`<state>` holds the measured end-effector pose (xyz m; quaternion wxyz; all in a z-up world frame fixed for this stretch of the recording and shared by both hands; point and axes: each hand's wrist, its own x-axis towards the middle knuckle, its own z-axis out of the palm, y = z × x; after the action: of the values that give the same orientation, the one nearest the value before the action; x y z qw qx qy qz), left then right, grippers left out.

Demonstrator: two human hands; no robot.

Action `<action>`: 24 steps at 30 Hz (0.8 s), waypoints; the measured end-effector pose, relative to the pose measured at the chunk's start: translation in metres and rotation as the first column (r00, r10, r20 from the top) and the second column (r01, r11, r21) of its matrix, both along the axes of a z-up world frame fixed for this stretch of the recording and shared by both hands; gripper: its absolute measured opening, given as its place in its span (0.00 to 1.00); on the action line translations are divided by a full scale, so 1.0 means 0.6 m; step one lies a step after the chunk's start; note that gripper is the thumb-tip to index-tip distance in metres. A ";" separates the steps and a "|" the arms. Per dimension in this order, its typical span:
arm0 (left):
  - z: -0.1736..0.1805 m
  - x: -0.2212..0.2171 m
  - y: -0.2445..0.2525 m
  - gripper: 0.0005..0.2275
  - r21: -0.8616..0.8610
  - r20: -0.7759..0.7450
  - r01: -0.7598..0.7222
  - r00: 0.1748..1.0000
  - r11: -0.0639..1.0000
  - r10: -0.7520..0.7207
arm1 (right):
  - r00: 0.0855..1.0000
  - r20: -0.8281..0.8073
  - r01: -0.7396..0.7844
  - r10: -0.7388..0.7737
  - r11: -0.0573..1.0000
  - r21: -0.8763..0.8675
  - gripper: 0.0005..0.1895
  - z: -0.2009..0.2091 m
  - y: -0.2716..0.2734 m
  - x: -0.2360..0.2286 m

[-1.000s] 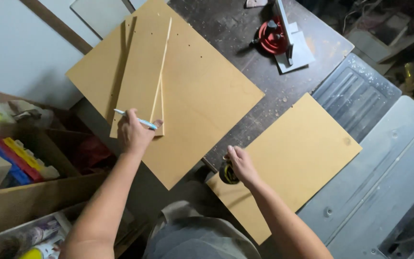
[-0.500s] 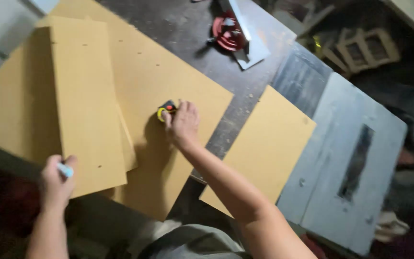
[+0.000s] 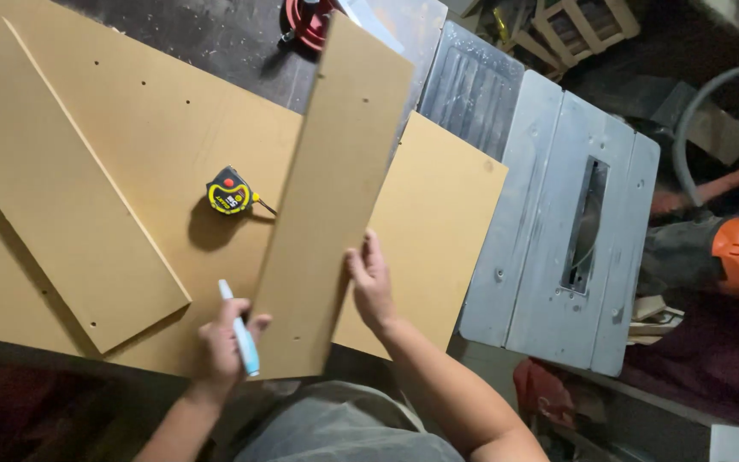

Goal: Measuring, marking, and cutting wooden boards using a tape measure, pen, and table saw.

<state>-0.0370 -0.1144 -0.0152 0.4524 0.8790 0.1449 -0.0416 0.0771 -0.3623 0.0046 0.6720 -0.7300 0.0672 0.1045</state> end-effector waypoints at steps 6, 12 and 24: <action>-0.028 0.016 -0.248 0.17 -0.162 0.135 0.204 0.974 0.965 -0.184 | 0.916 -0.126 0.390 -0.381 0.919 0.052 0.38 -0.012 -0.212 -0.059; -0.093 -0.024 -0.383 0.23 -0.112 0.058 0.342 0.940 0.933 -0.338 | 0.917 -0.083 0.397 -0.390 0.914 0.090 0.27 -0.072 -0.354 -0.120; -0.064 -0.085 -0.420 0.48 0.215 0.330 0.572 0.720 0.791 -0.611 | 0.940 -0.058 0.231 -0.337 0.752 -0.618 0.28 -0.092 -0.446 -0.116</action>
<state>-0.0883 -0.3666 -0.0534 0.3908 0.8905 -0.2327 -0.0045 0.0077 -0.6299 -0.0507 0.4046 -0.8752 0.2630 0.0345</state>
